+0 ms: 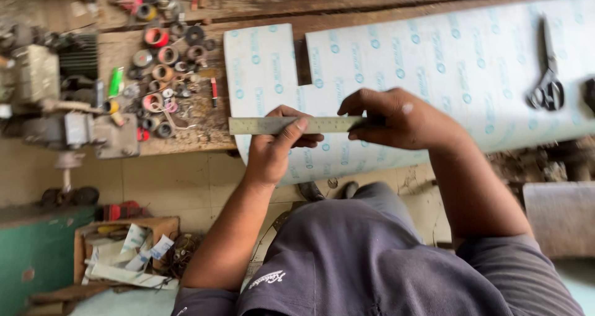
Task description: The person reaches into an electric motor housing on the workbench and removes a component, then lays a long white adhesive-backed sheet on the bench. They hold a steel ruler against the sheet and draw marking lines along it with a pencil, repositioning the ruler repeatedly to mark several sections of the sheet.
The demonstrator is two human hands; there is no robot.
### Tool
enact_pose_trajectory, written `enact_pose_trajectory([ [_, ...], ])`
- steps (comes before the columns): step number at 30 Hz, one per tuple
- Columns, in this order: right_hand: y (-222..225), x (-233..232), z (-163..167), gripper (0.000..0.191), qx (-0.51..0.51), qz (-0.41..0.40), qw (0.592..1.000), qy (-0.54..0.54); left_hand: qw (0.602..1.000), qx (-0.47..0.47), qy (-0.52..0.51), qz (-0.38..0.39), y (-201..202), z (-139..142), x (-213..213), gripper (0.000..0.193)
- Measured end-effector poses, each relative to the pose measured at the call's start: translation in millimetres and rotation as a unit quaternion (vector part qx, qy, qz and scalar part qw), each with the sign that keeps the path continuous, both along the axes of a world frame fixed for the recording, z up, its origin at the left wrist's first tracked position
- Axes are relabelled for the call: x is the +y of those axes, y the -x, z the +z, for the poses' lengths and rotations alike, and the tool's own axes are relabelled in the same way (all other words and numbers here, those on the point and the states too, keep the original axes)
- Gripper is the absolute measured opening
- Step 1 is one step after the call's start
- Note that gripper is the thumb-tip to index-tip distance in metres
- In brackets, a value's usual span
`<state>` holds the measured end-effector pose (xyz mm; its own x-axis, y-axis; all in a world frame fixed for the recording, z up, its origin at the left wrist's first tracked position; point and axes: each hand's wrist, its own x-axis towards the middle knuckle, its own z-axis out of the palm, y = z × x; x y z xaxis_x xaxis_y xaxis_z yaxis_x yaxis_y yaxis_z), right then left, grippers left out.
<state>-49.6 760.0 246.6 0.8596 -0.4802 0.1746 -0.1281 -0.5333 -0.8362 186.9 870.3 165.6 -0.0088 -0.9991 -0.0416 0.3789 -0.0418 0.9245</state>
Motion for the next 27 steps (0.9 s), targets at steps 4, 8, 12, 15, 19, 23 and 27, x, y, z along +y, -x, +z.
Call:
enact_pose_trajectory([
  [4, 14, -3, 15, 0.031, 0.039, -0.016, 0.999, 0.018, 0.999, 0.023, 0.002, -0.031, 7, 14, -10, 0.022],
  [8, 28, -11, 26, 0.031, 0.044, -0.005, 0.998, 0.034, 0.998, 0.039, 0.01, -0.043, 22, 20, -18, 0.024],
  [12, 45, -23, 40, 0.033, 0.036, 0.038, 0.998, 0.042, 0.996, 0.086, 0.0, -0.034, 51, 22, -22, 0.024],
  [15, 61, -33, 49, 0.034, 0.043, 0.068, 0.995, 0.057, 0.995, 0.093, 0.01, -0.026, 78, 26, -22, 0.024],
  [19, 88, -51, 57, 0.03, 0.04, 0.121, 0.991, 0.039, 0.995, 0.1, 0.008, -0.006, 112, 33, -26, 0.024],
  [23, 118, -67, 62, 0.032, 0.063, 0.135, 0.988, 0.028, 0.993, 0.115, 0.005, 0.015, 147, 39, -32, 0.023],
  [27, 143, -79, 63, 0.036, 0.1, 0.132, 0.986, 0.025, 0.992, 0.119, -0.007, 0.036, 179, 44, -39, 0.024],
])
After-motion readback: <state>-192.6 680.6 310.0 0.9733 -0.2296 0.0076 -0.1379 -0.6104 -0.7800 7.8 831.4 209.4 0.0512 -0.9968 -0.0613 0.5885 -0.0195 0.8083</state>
